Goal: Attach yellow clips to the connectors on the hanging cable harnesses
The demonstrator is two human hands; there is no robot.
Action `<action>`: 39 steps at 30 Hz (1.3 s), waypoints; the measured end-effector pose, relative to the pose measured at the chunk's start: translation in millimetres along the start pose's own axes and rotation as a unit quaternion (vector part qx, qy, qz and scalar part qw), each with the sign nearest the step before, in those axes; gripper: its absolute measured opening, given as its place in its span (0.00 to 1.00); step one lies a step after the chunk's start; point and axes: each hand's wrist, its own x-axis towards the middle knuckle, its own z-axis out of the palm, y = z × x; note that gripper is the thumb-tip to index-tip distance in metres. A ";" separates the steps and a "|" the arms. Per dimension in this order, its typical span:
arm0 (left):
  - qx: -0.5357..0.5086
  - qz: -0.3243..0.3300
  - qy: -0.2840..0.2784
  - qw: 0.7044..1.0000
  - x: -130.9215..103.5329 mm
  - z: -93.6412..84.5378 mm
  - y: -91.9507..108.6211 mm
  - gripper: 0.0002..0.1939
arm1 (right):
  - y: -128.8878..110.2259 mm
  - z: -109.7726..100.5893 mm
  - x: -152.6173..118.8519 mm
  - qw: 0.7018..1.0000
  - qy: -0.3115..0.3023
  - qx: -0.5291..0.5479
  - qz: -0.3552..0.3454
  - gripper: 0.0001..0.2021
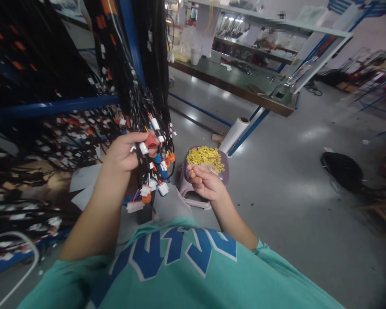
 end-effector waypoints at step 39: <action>-0.064 -0.001 -0.062 0.996 -3.9 33.2 -17.0 0.07 | -21.0 75.7 23.3 0.933 0.027 -0.251 -0.258 0.14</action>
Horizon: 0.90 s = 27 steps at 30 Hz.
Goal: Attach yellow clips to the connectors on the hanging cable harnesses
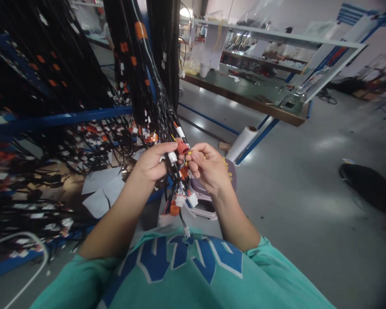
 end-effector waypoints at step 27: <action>-0.028 -0.007 0.027 0.999 1.9 17.9 -3.3 0.08 | 9.6 13.1 10.3 0.991 0.098 -0.017 -0.091 0.10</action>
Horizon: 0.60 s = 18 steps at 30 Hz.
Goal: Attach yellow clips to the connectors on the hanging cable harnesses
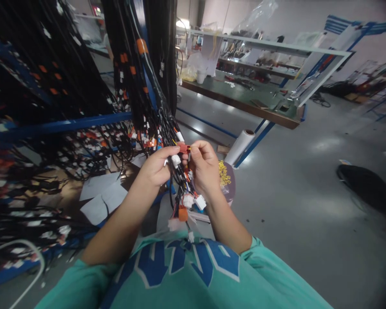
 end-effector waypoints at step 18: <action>0.004 -0.002 0.006 1.000 -0.3 0.6 -1.0 0.11 | 6.8 1.9 -1.3 0.999 0.030 -0.001 -0.019 0.11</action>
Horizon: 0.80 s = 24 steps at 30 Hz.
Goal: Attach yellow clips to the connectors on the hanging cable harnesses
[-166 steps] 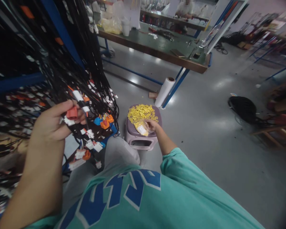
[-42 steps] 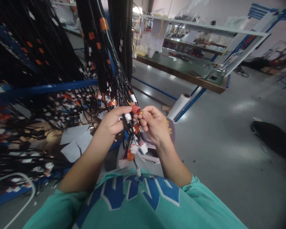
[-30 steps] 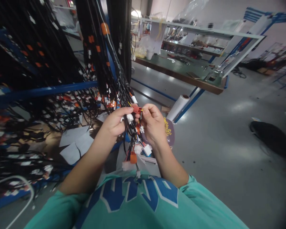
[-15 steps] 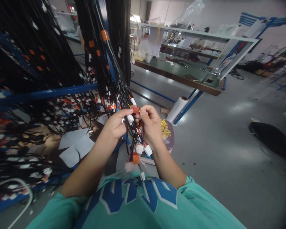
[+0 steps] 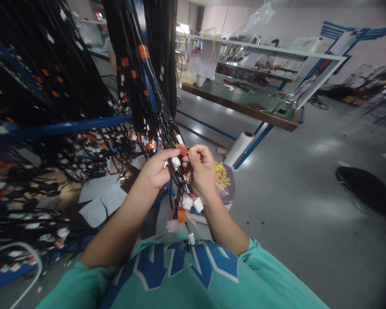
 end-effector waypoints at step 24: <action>0.002 0.004 -0.011 1.000 1.6 -6.8 -0.4 0.10 | -6.2 0.1 4.4 0.999 -0.012 0.019 0.040 0.18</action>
